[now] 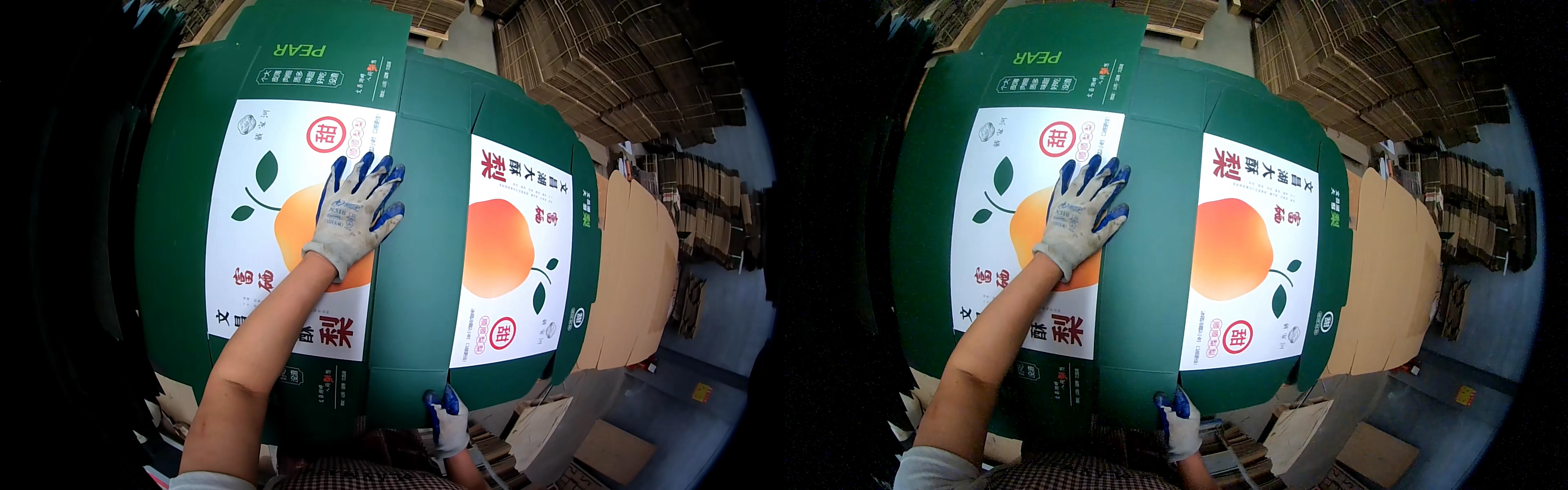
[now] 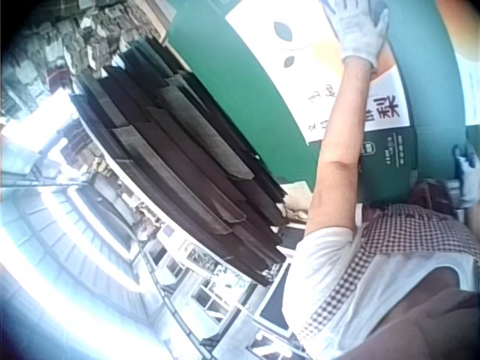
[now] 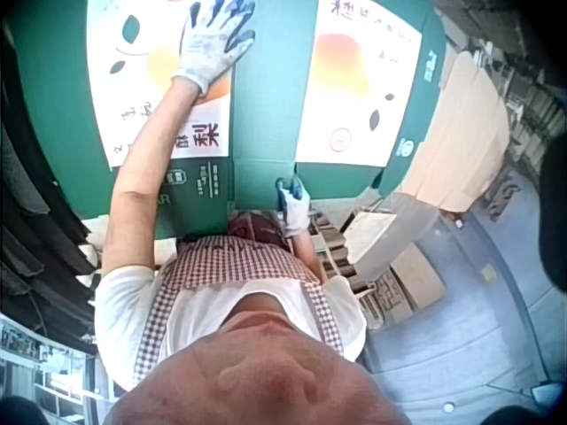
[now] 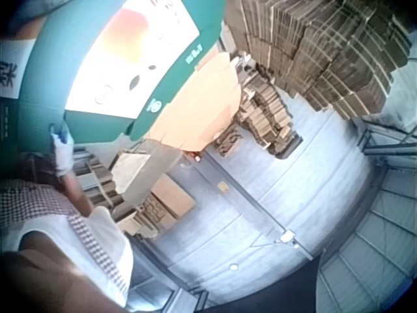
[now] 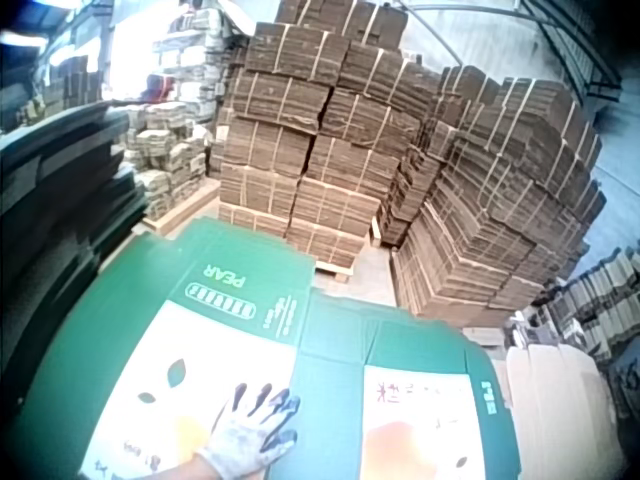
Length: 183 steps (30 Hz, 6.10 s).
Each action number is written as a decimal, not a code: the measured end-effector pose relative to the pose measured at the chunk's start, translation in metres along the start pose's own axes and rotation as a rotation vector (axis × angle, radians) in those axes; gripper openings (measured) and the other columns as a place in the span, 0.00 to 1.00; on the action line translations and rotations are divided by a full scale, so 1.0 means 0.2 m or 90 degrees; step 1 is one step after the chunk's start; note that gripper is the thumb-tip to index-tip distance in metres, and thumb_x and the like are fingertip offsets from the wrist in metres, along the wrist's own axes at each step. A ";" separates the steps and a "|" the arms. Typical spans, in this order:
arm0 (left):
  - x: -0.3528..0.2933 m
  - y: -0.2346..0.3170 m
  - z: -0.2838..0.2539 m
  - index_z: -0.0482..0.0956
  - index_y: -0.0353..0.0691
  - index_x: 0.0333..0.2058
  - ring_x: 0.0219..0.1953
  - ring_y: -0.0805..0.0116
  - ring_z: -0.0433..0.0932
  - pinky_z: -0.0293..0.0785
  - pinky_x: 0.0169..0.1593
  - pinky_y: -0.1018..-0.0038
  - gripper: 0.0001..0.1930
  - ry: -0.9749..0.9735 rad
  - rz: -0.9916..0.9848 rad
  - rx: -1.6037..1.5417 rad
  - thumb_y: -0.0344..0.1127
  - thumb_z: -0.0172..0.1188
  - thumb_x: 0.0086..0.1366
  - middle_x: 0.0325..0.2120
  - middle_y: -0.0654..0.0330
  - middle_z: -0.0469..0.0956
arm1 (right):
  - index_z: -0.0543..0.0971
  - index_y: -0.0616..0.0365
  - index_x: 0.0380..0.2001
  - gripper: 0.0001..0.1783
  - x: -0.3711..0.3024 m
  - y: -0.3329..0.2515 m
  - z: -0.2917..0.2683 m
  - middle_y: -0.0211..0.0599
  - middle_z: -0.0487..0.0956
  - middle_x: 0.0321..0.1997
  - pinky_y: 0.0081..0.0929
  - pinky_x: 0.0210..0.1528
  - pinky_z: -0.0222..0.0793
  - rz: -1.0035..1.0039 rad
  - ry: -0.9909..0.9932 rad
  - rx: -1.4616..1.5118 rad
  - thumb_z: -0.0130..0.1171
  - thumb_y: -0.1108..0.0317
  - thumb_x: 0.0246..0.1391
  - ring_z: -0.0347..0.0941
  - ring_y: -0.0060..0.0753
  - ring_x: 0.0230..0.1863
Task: The person assembles flat cardboard boxes by folding and tucking the flaps into place. They repeatedly pick up flat sheets, fold the sides, and secure the flaps to form finished boxes, stacking them on a table.
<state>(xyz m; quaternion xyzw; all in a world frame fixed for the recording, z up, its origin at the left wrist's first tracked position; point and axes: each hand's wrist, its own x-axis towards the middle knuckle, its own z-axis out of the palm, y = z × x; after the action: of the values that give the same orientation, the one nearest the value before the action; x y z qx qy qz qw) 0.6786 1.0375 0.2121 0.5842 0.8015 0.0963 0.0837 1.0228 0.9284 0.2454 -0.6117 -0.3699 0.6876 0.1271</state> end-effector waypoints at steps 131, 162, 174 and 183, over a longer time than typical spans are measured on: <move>-0.45 0.26 -0.02 0.60 0.43 0.55 0.62 0.59 0.48 0.33 0.62 0.53 0.26 -0.082 0.006 0.078 0.50 0.40 0.61 0.57 0.56 0.56 | 0.72 0.67 0.39 0.13 0.16 0.06 0.03 0.34 0.75 0.33 0.20 0.39 0.65 -0.059 -0.025 -0.131 0.54 0.75 0.48 0.67 0.21 0.33; -1.43 -0.29 -1.31 0.67 0.40 0.51 0.55 0.55 0.61 0.45 0.60 0.56 0.27 0.481 -0.486 0.469 0.47 0.53 0.55 0.51 0.52 0.65 | 0.67 0.61 0.40 0.22 0.27 -0.45 -0.08 0.47 0.69 0.37 0.36 0.43 0.61 -0.330 -0.143 -0.792 0.54 0.57 0.46 0.65 0.44 0.39; -0.98 0.44 0.03 0.54 0.36 0.57 0.63 0.50 0.39 0.27 0.61 0.48 0.44 -0.110 -0.140 -0.013 0.63 0.50 0.49 0.59 0.49 0.50 | 0.52 0.56 0.60 0.37 0.46 -0.47 0.63 0.43 0.55 0.62 0.39 0.64 0.38 -0.788 -0.145 -0.790 0.51 0.58 0.47 0.47 0.43 0.63; -1.00 0.44 0.01 0.53 0.41 0.59 0.63 0.51 0.40 0.28 0.60 0.46 0.44 -0.121 -0.150 -0.040 0.65 0.48 0.50 0.61 0.52 0.46 | 0.54 0.58 0.59 0.34 0.83 -0.72 0.91 0.46 0.54 0.62 0.43 0.64 0.37 -0.846 -0.121 -0.804 0.45 0.53 0.52 0.46 0.48 0.63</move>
<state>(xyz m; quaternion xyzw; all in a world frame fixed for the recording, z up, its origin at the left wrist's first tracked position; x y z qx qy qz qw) 0.8216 0.8746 0.2359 0.4897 0.8496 0.0555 0.1881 0.7763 1.0686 0.2128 -0.1700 -0.9607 0.1912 0.1076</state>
